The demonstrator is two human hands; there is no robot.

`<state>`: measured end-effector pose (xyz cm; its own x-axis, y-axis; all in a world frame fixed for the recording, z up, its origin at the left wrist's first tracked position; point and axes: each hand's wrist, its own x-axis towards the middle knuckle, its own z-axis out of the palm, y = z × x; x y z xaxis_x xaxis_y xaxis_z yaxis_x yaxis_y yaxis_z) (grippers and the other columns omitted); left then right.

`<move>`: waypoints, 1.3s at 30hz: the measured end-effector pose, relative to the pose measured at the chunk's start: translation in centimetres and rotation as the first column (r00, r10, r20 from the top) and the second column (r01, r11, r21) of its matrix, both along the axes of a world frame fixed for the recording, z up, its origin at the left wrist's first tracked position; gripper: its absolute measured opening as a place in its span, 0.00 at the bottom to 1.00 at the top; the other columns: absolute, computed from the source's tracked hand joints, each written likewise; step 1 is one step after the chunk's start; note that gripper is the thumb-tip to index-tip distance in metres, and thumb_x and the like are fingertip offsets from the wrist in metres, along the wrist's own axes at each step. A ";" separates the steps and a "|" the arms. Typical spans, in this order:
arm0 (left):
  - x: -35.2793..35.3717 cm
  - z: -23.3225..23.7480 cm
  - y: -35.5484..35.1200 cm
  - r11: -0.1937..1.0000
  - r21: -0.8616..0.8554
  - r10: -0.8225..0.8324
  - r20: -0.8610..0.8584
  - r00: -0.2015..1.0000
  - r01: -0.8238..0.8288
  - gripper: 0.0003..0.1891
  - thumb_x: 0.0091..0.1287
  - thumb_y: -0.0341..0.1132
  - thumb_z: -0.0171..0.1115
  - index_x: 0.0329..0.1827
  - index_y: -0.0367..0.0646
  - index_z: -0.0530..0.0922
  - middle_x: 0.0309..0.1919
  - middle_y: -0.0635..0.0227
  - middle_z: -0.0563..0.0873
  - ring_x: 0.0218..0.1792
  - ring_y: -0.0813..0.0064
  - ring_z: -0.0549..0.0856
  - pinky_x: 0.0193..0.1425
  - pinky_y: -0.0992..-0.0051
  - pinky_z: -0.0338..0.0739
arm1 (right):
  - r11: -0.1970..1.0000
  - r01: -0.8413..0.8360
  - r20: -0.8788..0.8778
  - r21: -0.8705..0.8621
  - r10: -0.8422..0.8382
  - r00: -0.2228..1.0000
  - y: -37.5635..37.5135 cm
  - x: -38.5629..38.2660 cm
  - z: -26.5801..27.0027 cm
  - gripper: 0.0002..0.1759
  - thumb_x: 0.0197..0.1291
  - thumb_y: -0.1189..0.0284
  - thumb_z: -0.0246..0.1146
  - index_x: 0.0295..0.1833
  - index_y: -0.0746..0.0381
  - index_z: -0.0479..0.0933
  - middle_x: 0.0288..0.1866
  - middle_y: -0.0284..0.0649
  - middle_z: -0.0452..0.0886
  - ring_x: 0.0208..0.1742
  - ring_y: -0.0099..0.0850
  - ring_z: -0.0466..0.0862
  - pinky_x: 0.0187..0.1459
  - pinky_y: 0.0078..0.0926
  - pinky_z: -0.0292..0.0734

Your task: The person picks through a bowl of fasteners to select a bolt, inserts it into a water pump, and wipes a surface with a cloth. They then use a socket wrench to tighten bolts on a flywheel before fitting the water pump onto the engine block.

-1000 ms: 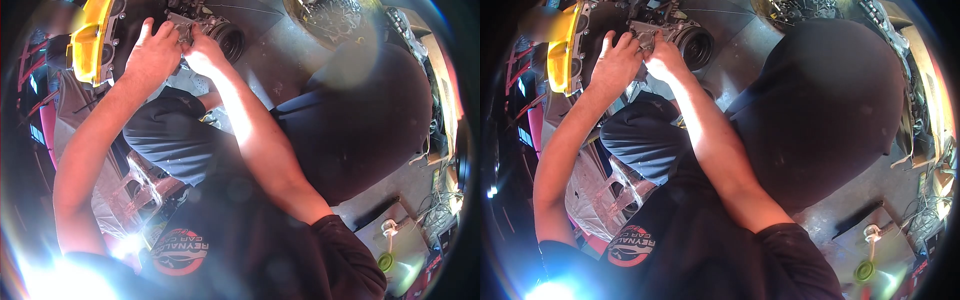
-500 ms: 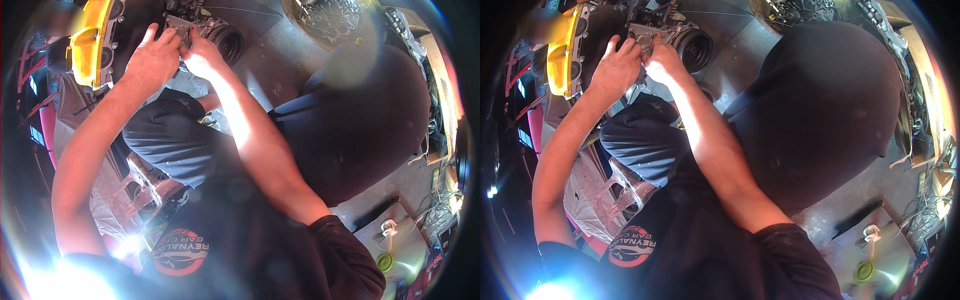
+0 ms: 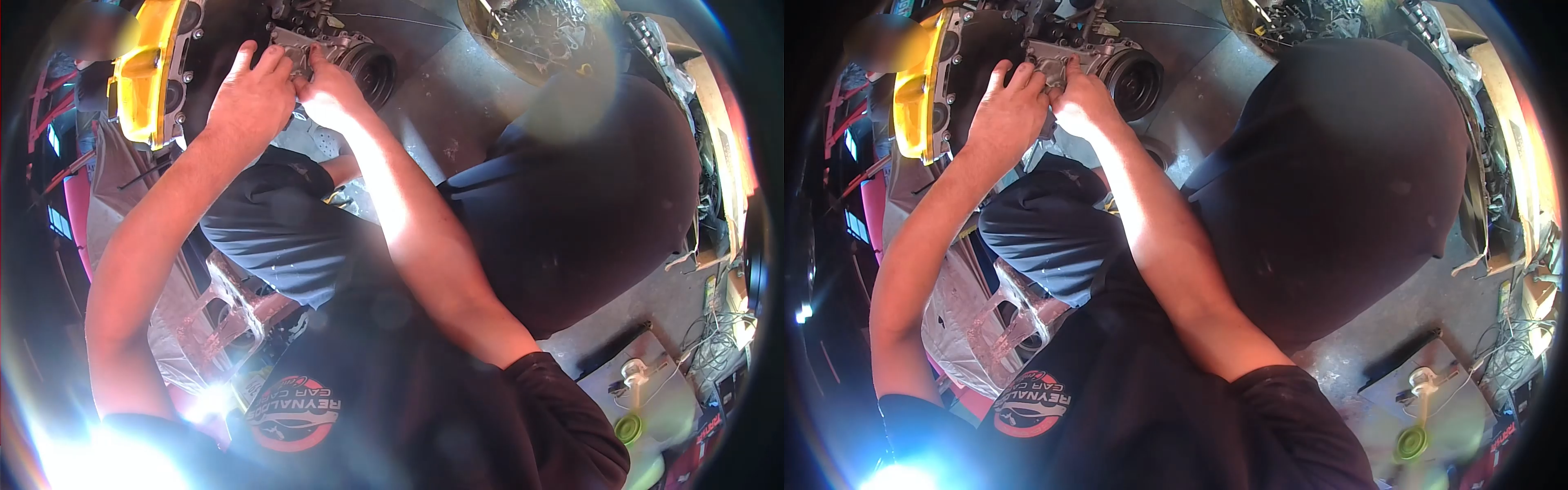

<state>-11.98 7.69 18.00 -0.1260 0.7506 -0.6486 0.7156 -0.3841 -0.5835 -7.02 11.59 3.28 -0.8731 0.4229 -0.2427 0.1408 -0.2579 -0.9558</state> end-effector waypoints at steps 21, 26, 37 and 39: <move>-0.7 0.1 0.1 1.000 -0.010 0.003 0.020 1.000 -0.003 0.12 0.61 0.33 0.59 0.46 0.42 0.83 0.50 0.68 0.79 0.64 0.66 0.71 0.75 0.55 0.59 | 1.000 0.024 -0.026 0.009 -0.024 0.999 -0.1 -0.3 -0.5 0.43 0.62 0.61 0.59 0.75 0.75 0.55 0.50 0.68 0.80 0.58 0.57 0.81 0.59 0.42 0.75; -0.4 -0.1 0.0 1.000 -0.023 0.004 -0.003 1.000 -0.004 0.12 0.61 0.33 0.60 0.46 0.41 0.84 0.50 0.68 0.79 0.64 0.67 0.71 0.74 0.55 0.59 | 1.000 -0.003 -0.011 0.013 0.003 1.000 -0.2 -0.4 -0.5 0.44 0.63 0.59 0.58 0.77 0.73 0.53 0.56 0.68 0.78 0.61 0.56 0.79 0.62 0.40 0.73; -0.7 0.1 -0.2 0.999 0.036 -0.010 0.031 0.999 0.009 0.11 0.60 0.34 0.59 0.43 0.41 0.84 0.46 0.67 0.79 0.61 0.66 0.73 0.74 0.57 0.60 | 0.998 -0.055 -0.018 -0.007 0.055 0.998 0.6 0.0 0.0 0.45 0.65 0.57 0.59 0.78 0.73 0.51 0.57 0.69 0.78 0.63 0.57 0.78 0.62 0.39 0.73; -0.6 0.0 -0.2 0.999 0.028 -0.020 0.010 1.000 0.020 0.11 0.60 0.34 0.60 0.42 0.41 0.84 0.46 0.67 0.79 0.61 0.66 0.73 0.74 0.57 0.60 | 0.999 -0.048 -0.013 -0.016 0.047 0.999 0.5 -0.1 0.1 0.45 0.65 0.57 0.59 0.78 0.72 0.50 0.57 0.69 0.78 0.63 0.57 0.78 0.62 0.39 0.72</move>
